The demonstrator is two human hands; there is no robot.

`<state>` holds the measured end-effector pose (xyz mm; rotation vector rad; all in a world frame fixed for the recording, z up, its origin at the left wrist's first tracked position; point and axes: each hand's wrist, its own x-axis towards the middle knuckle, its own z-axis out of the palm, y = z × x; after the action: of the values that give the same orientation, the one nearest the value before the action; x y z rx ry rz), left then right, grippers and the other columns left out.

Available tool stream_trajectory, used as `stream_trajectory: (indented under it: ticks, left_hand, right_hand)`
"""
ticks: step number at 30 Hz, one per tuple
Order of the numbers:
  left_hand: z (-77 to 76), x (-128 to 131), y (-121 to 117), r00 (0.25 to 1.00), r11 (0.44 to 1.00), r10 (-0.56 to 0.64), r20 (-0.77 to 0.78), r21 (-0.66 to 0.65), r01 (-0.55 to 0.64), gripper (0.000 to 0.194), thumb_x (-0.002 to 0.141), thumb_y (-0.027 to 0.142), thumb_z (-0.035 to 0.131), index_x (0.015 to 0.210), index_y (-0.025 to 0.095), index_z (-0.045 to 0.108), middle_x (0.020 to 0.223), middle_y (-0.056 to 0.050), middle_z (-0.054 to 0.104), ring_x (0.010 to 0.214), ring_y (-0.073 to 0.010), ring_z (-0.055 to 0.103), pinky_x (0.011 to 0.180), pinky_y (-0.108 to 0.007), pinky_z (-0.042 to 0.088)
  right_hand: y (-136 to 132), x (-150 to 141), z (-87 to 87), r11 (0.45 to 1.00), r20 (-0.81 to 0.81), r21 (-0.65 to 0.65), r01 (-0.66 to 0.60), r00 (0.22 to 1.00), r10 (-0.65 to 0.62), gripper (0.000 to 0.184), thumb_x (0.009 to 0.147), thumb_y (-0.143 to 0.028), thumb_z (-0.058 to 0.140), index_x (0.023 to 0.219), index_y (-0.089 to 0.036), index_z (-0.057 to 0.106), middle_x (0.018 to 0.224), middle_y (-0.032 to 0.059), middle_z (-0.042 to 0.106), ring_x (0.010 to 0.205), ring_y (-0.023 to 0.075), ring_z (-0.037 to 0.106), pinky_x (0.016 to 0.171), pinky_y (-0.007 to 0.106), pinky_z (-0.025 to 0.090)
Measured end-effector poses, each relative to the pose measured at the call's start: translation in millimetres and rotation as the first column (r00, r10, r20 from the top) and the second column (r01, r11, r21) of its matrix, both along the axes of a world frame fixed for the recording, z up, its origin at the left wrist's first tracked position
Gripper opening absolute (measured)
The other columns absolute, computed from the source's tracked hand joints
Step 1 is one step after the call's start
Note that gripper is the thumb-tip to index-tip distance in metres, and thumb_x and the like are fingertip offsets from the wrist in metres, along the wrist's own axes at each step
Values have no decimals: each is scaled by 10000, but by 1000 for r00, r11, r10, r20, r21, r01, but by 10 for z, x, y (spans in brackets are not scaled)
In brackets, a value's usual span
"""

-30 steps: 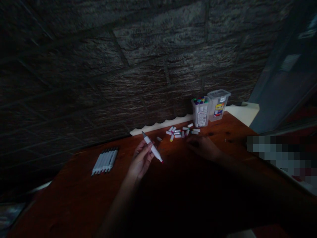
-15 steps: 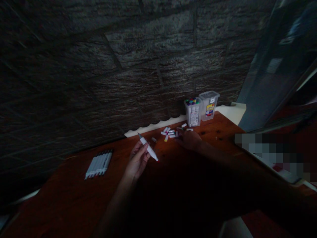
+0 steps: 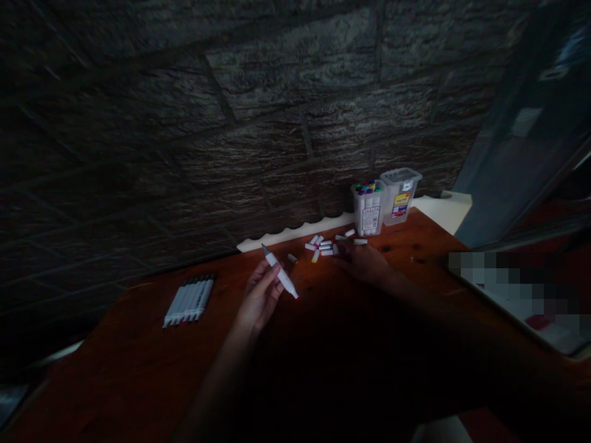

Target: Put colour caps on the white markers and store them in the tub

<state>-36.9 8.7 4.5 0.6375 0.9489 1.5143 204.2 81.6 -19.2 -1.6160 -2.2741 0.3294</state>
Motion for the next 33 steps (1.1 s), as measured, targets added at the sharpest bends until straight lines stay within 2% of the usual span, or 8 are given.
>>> stream_trajectory:
  ticks: [2, 6, 8, 11, 16, 23, 27, 33]
  left_hand:
    - [-3, 15, -5, 1000, 1000, -3, -11, -2, 3, 236, 668, 104, 782, 868, 176, 679, 805, 9, 714, 686, -101, 670, 628, -178, 541]
    - [-8, 44, -5, 999, 1000, -11, -43, -6, 11, 221, 682, 104, 774, 870, 175, 680, 819, 2, 716, 699, -108, 673, 645, -187, 543]
    - [-11, 46, 0, 999, 1000, -14, -47, -1, 14, 214, 678, 108, 779, 855, 172, 678, 822, 1, 718, 697, -105, 674, 650, -185, 543]
    - [-13, 29, 10, 999, 1000, 0, -32, 14, 0, 209, 678, 98, 777, 844, 173, 673, 834, 3, 723, 710, -100, 679, 676, -185, 549]
    - [5, -21, 21, 1000, 999, 17, 21, 36, -18, 175, 726, 89, 733, 863, 178, 670, 857, -2, 731, 763, -110, 698, 746, -210, 564]
    - [29, -44, 61, 987, 995, 101, 127, 0, -102, 142, 808, 43, 604, 885, 137, 678, 963, -65, 749, 941, -160, 708, 895, -264, 559]
    - [30, -23, 63, 985, 997, 67, 160, 21, -71, 177, 846, 29, 550, 907, 128, 683, 1002, -85, 747, 1017, -172, 691, 953, -285, 537]
    - [5, 0, 53, 990, 997, 25, 141, 66, -35, 176, 870, 29, 536, 884, 120, 686, 1010, -100, 746, 1038, -173, 684, 966, -278, 527]
  right_hand:
    - [12, -62, 19, 999, 38, -11, 46, 998, -45, 576, 892, -557, 456, 1374, -244, 485, 1034, 150, 707, 906, 311, 678, 724, 398, 501]
    - [32, -115, 29, 997, 92, -36, 71, 993, -68, 438, 925, -482, 421, 1269, -268, 587, 1036, 156, 701, 907, 325, 676, 702, 411, 505]
    - [28, -75, 13, 998, 48, -28, 64, 997, -63, 364, 926, -408, 442, 1199, -262, 634, 1040, 140, 701, 926, 306, 669, 731, 398, 500]
    - [-2, 21, -2, 999, -150, -8, -45, 988, 43, 281, 908, -325, 496, 1109, -229, 666, 980, 98, 707, 877, 236, 664, 757, 340, 485]
    - [-103, 41, 43, 972, -522, 75, -223, 822, 229, 267, 906, -320, 513, 1119, -171, 575, 842, 46, 675, 706, 160, 611, 667, 280, 470]
    - [-267, -67, 138, 923, -661, 130, -363, 662, 354, 188, 879, -332, 573, 1015, -202, 578, 921, 40, 638, 726, 139, 580, 671, 277, 480]
    - [-315, -103, 154, 935, -732, 116, -334, 608, 308, 182, 841, -348, 628, 957, -212, 593, 903, 31, 628, 716, 136, 570, 663, 286, 484]
    - [-411, -203, 175, 935, -885, 49, -353, 418, 204, 242, 786, -323, 675, 957, -235, 528, 914, 18, 636, 801, 146, 614, 728, 301, 509]
